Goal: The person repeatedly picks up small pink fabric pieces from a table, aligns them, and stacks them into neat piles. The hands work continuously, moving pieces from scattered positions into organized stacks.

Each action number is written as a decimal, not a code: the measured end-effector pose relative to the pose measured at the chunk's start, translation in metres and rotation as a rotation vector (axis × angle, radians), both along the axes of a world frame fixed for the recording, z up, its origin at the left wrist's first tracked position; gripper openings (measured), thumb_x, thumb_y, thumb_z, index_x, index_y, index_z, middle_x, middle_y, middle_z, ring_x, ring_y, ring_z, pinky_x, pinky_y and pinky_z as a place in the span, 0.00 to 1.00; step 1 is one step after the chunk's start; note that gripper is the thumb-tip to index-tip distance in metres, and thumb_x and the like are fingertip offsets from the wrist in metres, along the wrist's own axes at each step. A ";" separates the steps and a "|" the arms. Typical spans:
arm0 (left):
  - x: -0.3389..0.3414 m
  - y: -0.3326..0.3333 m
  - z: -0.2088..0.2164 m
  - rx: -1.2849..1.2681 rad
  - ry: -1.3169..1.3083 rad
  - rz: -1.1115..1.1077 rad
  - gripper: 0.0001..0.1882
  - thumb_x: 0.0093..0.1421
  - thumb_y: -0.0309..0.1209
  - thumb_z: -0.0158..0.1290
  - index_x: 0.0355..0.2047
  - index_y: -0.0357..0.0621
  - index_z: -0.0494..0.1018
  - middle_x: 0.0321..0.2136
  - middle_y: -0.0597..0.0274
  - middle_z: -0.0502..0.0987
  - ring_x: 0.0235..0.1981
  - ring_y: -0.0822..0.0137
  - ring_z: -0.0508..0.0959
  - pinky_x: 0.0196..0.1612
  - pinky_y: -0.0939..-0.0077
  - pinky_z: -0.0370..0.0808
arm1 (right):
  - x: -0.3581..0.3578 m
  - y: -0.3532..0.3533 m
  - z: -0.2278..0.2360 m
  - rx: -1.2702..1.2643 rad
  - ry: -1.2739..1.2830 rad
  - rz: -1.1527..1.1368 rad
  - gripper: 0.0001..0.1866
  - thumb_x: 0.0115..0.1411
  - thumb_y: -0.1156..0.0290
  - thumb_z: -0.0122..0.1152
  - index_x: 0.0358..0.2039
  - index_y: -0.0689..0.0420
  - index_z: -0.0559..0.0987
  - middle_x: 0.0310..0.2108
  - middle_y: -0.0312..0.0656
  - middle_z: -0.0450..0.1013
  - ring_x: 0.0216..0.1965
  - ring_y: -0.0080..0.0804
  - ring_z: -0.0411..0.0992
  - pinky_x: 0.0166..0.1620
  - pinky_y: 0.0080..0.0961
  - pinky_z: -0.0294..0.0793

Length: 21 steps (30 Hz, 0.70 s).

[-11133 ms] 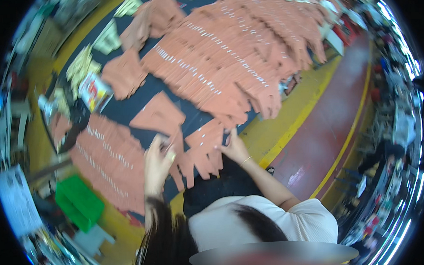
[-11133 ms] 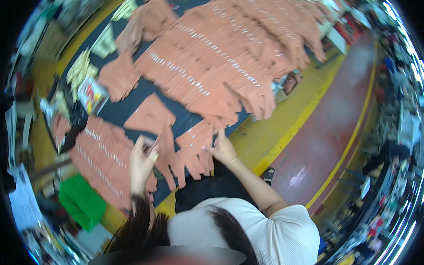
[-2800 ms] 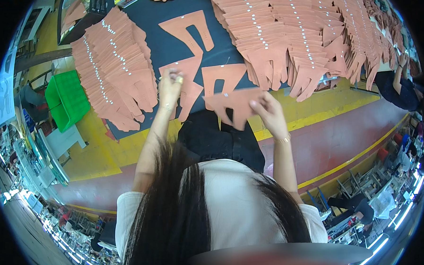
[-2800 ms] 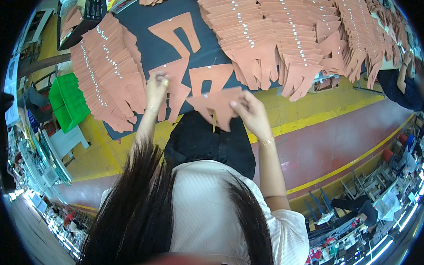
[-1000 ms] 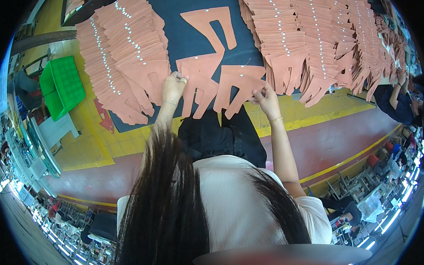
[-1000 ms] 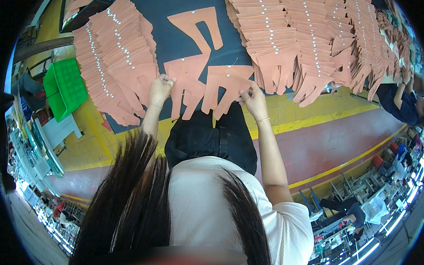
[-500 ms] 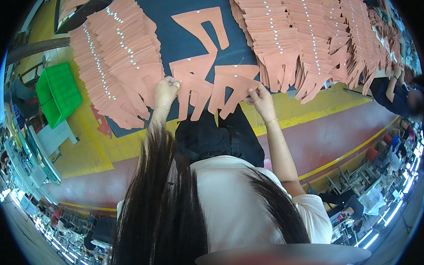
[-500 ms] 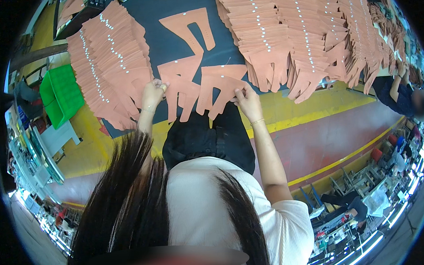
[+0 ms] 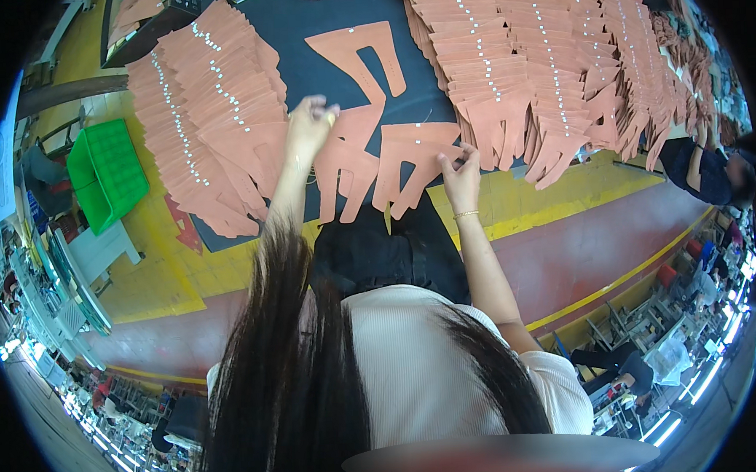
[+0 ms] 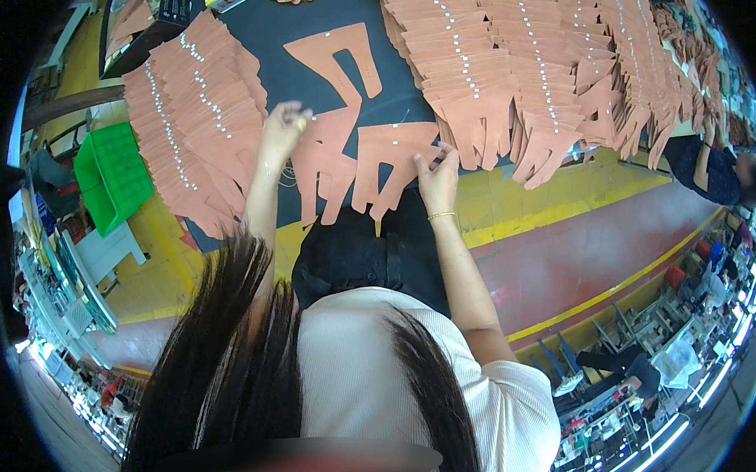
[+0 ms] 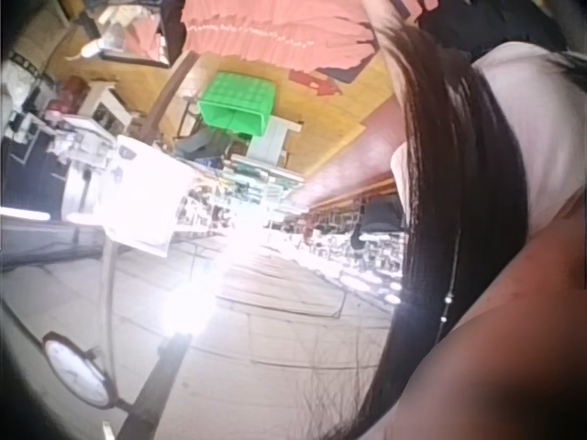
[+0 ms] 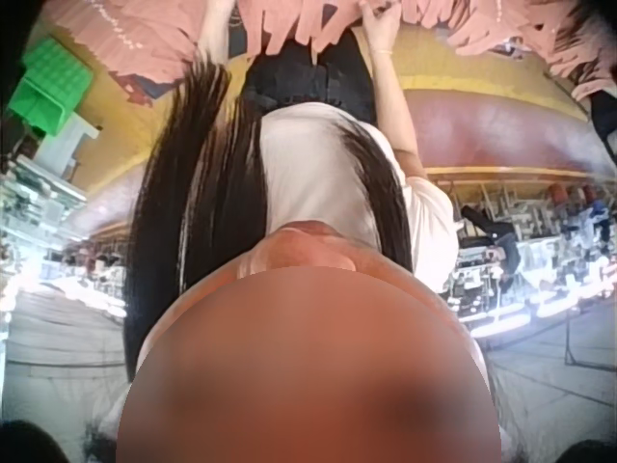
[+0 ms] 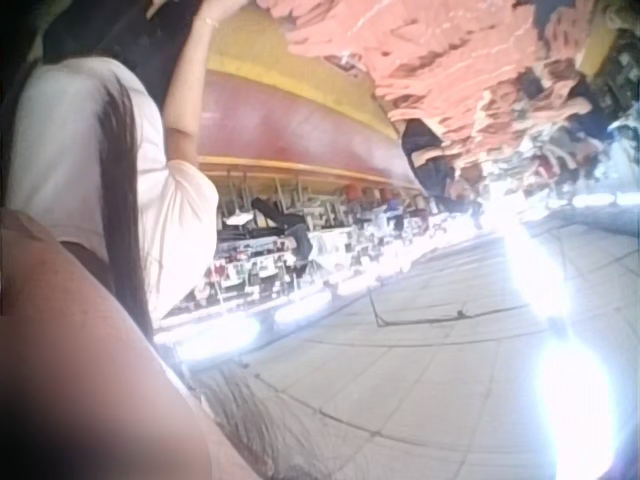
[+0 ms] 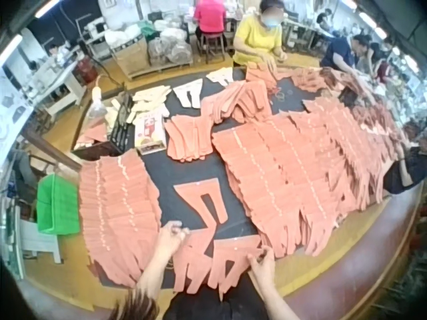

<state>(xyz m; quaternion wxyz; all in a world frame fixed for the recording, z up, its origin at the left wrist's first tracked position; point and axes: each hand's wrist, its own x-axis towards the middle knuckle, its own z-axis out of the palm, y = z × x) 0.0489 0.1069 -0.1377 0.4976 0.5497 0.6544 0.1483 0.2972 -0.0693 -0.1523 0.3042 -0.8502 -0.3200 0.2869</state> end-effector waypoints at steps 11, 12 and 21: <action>0.035 0.125 -0.026 -0.337 -0.309 0.425 0.20 0.61 0.38 0.56 0.46 0.34 0.71 0.37 0.59 0.74 0.32 0.67 0.76 0.34 0.73 0.77 | -0.005 0.014 0.036 -0.083 0.145 0.073 0.11 0.54 0.68 0.67 0.34 0.61 0.80 0.26 0.40 0.73 0.24 0.27 0.70 0.31 0.30 0.71; 0.034 0.129 -0.024 -0.340 -0.225 0.347 0.19 0.61 0.38 0.57 0.45 0.34 0.72 0.36 0.59 0.75 0.30 0.67 0.76 0.33 0.73 0.77 | -0.007 0.015 0.050 0.008 0.102 0.144 0.10 0.54 0.70 0.67 0.35 0.60 0.80 0.26 0.41 0.73 0.24 0.29 0.70 0.31 0.29 0.71; 0.058 0.085 0.026 -0.178 -0.947 0.145 0.22 0.63 0.30 0.46 0.55 0.30 0.65 0.47 0.50 0.75 0.44 0.60 0.79 0.53 0.66 0.74 | 0.000 0.048 0.175 0.205 0.237 0.633 0.07 0.54 0.78 0.67 0.35 0.62 0.82 0.30 0.39 0.77 0.31 0.25 0.75 0.32 0.21 0.73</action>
